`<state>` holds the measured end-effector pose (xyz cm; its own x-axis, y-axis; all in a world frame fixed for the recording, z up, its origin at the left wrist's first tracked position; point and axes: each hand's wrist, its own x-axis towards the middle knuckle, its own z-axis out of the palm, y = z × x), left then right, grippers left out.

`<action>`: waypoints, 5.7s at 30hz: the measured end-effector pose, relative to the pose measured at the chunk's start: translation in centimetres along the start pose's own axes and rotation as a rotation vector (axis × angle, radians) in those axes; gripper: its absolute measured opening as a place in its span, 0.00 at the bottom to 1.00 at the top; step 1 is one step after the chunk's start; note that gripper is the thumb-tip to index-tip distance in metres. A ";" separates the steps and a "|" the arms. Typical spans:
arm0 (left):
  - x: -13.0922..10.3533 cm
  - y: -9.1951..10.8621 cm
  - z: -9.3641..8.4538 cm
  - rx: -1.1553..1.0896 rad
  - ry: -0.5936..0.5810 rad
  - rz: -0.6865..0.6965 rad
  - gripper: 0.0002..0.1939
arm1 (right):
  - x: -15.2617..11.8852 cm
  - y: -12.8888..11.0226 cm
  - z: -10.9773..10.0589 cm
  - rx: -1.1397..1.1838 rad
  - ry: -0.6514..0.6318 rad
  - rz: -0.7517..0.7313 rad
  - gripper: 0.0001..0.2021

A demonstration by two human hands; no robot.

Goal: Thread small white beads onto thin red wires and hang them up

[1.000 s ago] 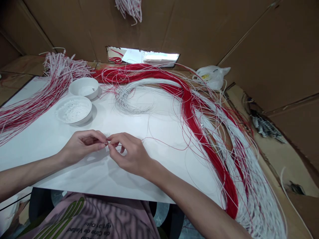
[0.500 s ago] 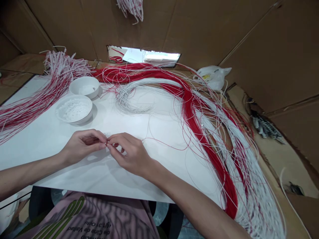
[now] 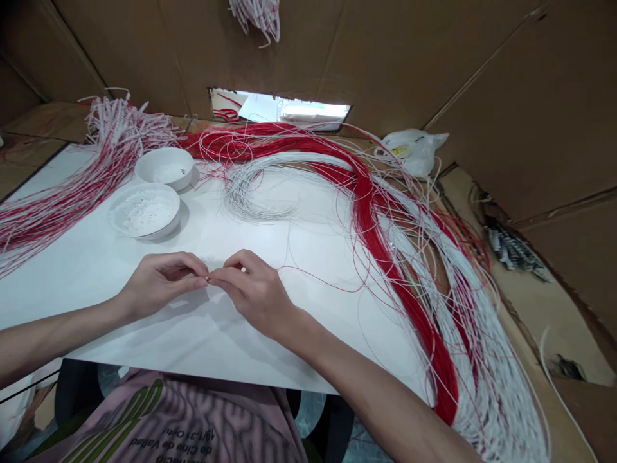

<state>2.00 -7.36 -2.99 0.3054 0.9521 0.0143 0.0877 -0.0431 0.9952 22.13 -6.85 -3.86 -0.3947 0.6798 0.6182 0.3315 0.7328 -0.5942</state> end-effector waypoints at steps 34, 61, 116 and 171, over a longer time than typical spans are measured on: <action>-0.2 -1.1 -1.0 0.590 0.039 0.474 0.05 | -0.5 0.8 1.0 0.068 -0.157 0.144 0.05; 1.5 -2.0 -3.4 0.853 -0.110 0.402 0.10 | -0.3 1.1 0.5 0.003 -0.152 0.286 0.04; -0.2 -0.7 -0.8 -0.071 -0.091 0.011 0.04 | 0.0 -0.9 0.2 0.169 -0.018 0.036 0.06; -0.3 -0.7 -2.3 0.657 0.174 0.364 0.02 | 0.9 4.3 -3.3 -0.282 -0.162 0.133 0.12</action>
<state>-0.31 -6.93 -3.43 0.2738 0.8752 0.3989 0.5723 -0.4815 0.6637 26.04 -2.97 -4.14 -0.4556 0.7730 0.4415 0.6038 0.6328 -0.4848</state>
